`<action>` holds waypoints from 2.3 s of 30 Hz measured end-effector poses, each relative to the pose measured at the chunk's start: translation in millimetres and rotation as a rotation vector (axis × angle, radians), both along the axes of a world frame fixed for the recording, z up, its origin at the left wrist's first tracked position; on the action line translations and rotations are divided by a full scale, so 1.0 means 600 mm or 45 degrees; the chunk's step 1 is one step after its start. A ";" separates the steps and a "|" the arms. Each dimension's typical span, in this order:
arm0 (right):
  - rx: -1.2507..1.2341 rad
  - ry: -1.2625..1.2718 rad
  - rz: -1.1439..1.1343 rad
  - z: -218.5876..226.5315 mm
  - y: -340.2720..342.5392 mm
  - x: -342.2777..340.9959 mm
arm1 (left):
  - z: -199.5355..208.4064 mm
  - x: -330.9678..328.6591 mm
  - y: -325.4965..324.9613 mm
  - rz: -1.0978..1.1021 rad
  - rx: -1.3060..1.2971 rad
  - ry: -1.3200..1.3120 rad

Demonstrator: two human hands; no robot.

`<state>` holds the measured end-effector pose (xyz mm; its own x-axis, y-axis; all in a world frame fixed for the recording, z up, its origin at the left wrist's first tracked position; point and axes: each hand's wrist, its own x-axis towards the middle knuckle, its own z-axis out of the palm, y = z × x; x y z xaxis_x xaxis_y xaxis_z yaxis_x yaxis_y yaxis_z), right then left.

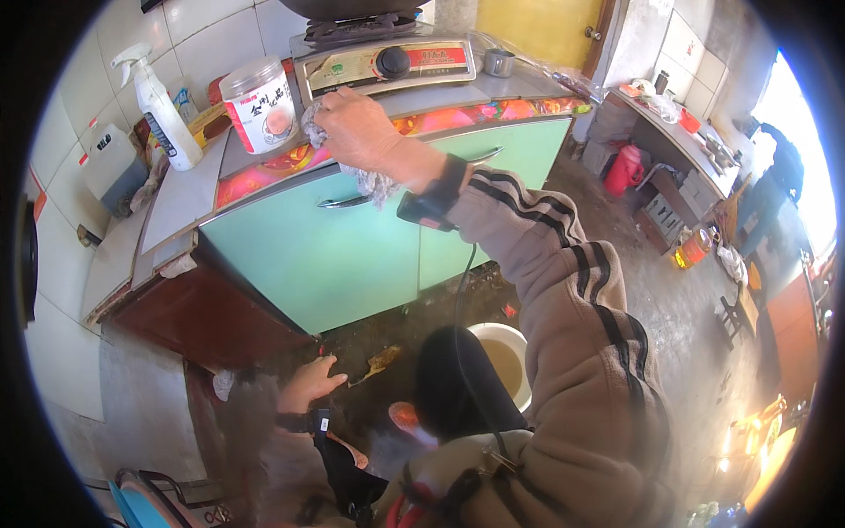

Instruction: The person squats in a kitchen, dips a cloth into a bucket of water, and wipes the exterior and interior of a green cabinet. They open the cabinet door to clean the inside, then close it and wipe the countertop above.

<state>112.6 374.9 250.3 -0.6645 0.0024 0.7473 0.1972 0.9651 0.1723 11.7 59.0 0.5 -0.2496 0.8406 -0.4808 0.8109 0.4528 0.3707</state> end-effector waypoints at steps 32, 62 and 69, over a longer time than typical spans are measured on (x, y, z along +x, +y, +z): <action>-0.038 0.173 -0.148 0.066 0.054 -0.008 | -0.002 -0.005 0.003 0.002 0.021 0.018; 0.089 0.232 -0.264 0.117 0.071 -0.053 | -0.006 -0.011 -0.010 0.009 0.088 0.027; -0.152 0.508 -0.377 0.166 0.143 0.017 | -0.002 -0.014 -0.009 0.021 0.072 0.044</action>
<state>122.7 460.5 349.9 -0.2854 0.2483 0.9257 0.4929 0.8664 -0.0804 3.6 53.5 -0.5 -0.2792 0.8618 -0.4235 0.8164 0.4452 0.3678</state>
